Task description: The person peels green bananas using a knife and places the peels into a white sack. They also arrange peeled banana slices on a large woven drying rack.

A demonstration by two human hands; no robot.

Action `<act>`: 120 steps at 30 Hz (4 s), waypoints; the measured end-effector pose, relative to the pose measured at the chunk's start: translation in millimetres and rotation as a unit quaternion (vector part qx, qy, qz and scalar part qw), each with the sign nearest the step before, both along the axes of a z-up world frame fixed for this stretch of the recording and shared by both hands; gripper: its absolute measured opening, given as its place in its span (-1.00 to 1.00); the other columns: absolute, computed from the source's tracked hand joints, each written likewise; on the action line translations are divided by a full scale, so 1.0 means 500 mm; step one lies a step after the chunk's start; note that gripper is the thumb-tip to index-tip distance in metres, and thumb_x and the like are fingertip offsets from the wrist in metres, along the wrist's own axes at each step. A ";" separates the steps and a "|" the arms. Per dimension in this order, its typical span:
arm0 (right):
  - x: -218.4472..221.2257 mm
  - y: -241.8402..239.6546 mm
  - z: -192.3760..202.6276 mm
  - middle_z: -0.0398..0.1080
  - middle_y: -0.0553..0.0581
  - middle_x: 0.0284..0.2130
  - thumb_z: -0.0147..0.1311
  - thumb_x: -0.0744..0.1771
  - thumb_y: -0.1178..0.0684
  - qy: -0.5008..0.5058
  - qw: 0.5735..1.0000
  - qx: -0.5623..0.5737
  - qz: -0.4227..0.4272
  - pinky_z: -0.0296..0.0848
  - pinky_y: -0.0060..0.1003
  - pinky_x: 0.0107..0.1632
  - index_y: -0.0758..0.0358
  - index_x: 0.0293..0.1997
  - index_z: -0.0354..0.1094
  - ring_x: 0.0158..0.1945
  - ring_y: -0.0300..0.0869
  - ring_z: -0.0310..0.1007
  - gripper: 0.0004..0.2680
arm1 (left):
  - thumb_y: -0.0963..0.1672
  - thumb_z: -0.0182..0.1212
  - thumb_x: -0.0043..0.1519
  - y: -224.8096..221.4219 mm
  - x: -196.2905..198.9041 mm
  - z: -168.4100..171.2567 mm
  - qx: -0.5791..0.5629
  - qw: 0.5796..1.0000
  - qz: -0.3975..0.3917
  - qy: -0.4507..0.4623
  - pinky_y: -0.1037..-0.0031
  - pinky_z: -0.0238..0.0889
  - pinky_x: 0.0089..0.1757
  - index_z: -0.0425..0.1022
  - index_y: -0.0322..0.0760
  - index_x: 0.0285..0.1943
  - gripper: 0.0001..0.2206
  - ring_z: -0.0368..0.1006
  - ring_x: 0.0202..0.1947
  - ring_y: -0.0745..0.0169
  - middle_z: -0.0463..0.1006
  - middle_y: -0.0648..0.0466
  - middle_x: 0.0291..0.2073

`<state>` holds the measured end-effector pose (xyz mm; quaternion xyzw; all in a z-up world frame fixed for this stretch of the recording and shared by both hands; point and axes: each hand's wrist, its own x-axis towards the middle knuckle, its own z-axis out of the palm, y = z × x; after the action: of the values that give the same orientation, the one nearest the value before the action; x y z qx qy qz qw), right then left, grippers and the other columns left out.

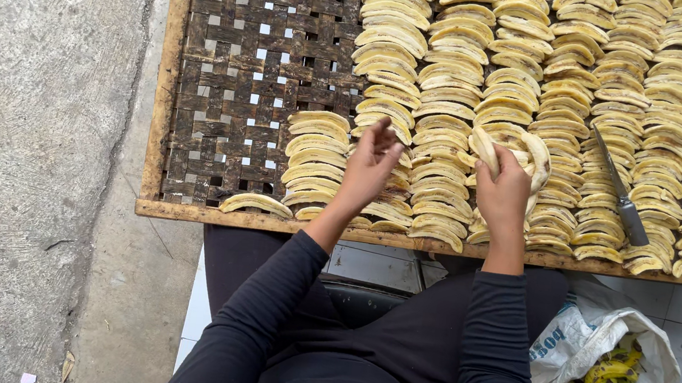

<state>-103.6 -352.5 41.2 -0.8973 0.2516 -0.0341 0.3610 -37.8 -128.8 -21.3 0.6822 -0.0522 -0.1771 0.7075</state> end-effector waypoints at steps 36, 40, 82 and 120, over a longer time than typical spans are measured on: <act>0.099 0.164 0.029 0.43 0.17 -0.05 0.15 0.38 0.10 -0.083 0.982 0.065 0.158 0.48 -0.23 0.01 0.31 0.05 0.48 -0.02 -0.09 0.51 -0.83 | -0.12 0.50 0.07 0.173 0.302 -0.056 0.501 0.846 0.015 -0.181 0.12 0.40 -0.09 0.36 -0.31 0.23 -0.45 0.49 -0.01 -0.18 0.48 -0.16 -0.01; 0.020 0.110 0.044 0.44 0.18 -0.03 0.17 0.37 0.10 -0.057 0.990 0.044 0.118 0.49 -0.25 -0.10 0.30 0.06 0.48 -0.05 -0.10 0.49 -0.82 | -0.25 0.29 0.20 0.149 0.321 -0.101 0.549 0.806 -0.030 -0.219 0.17 0.45 -0.14 0.32 -0.44 0.31 -0.54 0.56 -0.12 -0.19 0.51 -0.21 -0.07; 0.326 0.205 0.051 0.33 0.10 -0.10 0.26 0.35 0.19 -0.227 0.915 0.116 0.312 0.48 -0.28 -0.08 0.30 -0.14 0.42 -0.11 -0.18 0.41 -0.91 | -0.16 0.18 0.39 0.204 0.202 -0.004 -0.146 0.961 0.220 0.079 0.36 0.44 -0.01 0.42 -0.33 0.16 -0.79 0.48 -0.10 0.28 0.54 0.02 -0.09; -0.003 -0.152 0.002 0.39 0.26 0.03 0.26 0.31 0.07 0.055 0.978 -0.151 0.135 0.39 -0.02 0.09 0.25 0.19 0.43 0.09 0.09 0.38 -0.68 | -0.14 0.35 0.22 0.186 0.345 -0.028 0.439 0.870 0.051 -0.217 0.07 0.15 0.00 0.62 -0.16 0.00 -0.81 0.46 -0.08 0.01 0.51 -0.01 -0.09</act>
<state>-105.1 -428.3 42.0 -0.9679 0.1390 0.0265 0.2078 134.5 -35.9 -35.2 0.9455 -0.0864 0.0077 0.3140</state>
